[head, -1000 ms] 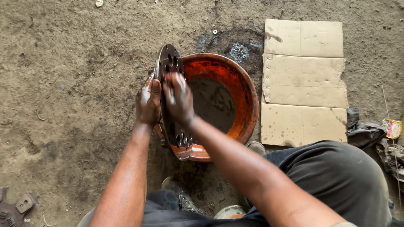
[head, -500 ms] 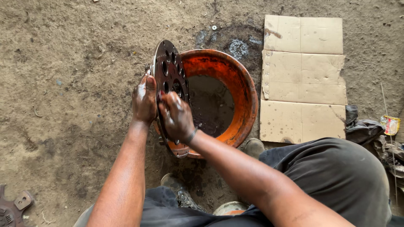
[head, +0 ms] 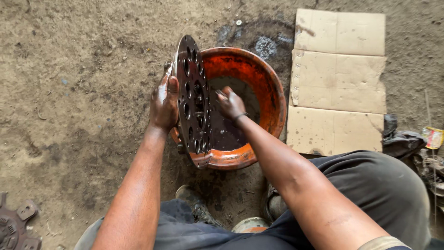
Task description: The person scrubs a circular metal part with multiple holes using a cloth and liquid from an orange bucket. They repeatedly dip the cloth into the bucket and wipe the part's surface and holes.
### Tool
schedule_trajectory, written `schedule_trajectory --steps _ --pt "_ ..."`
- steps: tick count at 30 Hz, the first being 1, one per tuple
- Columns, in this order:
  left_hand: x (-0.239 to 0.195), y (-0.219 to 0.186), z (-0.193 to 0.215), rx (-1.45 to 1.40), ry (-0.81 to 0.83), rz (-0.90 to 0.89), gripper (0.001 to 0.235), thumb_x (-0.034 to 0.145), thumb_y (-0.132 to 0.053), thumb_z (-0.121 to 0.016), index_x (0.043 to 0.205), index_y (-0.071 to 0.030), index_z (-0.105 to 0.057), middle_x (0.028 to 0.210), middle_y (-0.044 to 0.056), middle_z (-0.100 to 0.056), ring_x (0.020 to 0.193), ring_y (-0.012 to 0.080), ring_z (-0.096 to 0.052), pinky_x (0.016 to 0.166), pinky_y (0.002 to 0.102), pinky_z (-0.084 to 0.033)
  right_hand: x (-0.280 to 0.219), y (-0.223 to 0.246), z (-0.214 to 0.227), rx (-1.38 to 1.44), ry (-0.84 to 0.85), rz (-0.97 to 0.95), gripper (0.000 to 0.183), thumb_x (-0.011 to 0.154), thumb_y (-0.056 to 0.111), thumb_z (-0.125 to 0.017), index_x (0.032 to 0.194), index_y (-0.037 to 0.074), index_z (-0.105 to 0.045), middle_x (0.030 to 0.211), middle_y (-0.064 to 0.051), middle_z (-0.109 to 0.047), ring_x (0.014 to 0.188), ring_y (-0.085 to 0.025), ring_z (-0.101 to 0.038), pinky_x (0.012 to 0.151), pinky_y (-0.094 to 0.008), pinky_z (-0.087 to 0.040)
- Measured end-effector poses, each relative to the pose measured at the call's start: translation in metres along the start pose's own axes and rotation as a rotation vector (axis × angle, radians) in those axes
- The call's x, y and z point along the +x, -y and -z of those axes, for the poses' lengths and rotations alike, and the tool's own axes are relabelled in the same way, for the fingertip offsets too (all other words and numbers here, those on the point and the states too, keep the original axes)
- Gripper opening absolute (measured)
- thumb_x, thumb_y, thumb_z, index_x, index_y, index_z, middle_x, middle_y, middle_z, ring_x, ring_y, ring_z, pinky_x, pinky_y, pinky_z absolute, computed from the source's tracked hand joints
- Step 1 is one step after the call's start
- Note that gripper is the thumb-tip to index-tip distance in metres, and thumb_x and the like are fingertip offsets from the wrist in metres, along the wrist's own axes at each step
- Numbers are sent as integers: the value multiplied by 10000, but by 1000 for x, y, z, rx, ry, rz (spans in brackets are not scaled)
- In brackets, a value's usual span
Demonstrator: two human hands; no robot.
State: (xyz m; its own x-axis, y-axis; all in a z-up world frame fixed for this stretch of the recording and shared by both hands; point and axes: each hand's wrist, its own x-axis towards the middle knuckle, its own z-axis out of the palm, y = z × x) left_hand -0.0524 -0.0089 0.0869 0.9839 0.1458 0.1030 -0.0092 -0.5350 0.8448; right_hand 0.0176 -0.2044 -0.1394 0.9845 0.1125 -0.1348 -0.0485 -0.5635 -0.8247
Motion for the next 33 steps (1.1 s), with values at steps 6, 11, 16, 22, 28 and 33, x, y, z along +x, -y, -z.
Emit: schedule_trajectory --steps 6,11,16,22,28,33 --pt "3 9 -1 138 -15 -188 862 1099 -742 -162 1342 -38 -597 959 154 -672 881 269 -648 861 471 -527 -67 -81 12 -680 -70 139 622 638 210 -724 1247 84 -696 1175 -257 -705 1047 -483 -662 768 -558 -540" --pt "-1 -14 3 -44 -18 -156 811 1081 -701 -270 1373 -16 -595 1013 148 -738 947 285 -708 835 470 -544 -90 -95 -18 -832 578 -42 516 879 216 -651 1386 151 -575 1438 -164 -576 1342 -365 -536 1062 -498 -476" --pt "0 -14 4 10 -16 -119 845 1045 -756 -231 1372 -57 -574 926 99 -654 852 229 -637 820 437 -533 -46 -108 -29 -722 621 -153 467 864 207 -643 1327 144 -666 1418 -172 -644 1310 -379 -612 1040 -505 -516" --pt "3 6 3 -106 11 45 843 981 -794 -285 1268 -86 -640 760 22 -527 676 146 -481 615 376 -453 -61 -111 -17 -857 472 60 489 716 193 -731 1199 130 -694 1270 -187 -654 1172 -396 -620 873 -573 -529" --pt "8 30 4 -128 -34 109 781 980 -790 -340 1122 -78 -628 707 -18 -462 609 111 -402 541 374 -383 -72 -116 -66 -327 381 -163 214 857 264 -627 951 151 -784 994 -210 -754 935 -379 -727 853 -477 -571" --pt "9 41 8 -127 -62 39 759 1022 -770 -352 1123 -88 -670 736 -19 -470 660 105 -415 626 353 -402 -25 -33 -44 436 350 147 154 838 187 -636 801 43 -677 703 -59 -656 673 -138 -572 625 -315 -462"
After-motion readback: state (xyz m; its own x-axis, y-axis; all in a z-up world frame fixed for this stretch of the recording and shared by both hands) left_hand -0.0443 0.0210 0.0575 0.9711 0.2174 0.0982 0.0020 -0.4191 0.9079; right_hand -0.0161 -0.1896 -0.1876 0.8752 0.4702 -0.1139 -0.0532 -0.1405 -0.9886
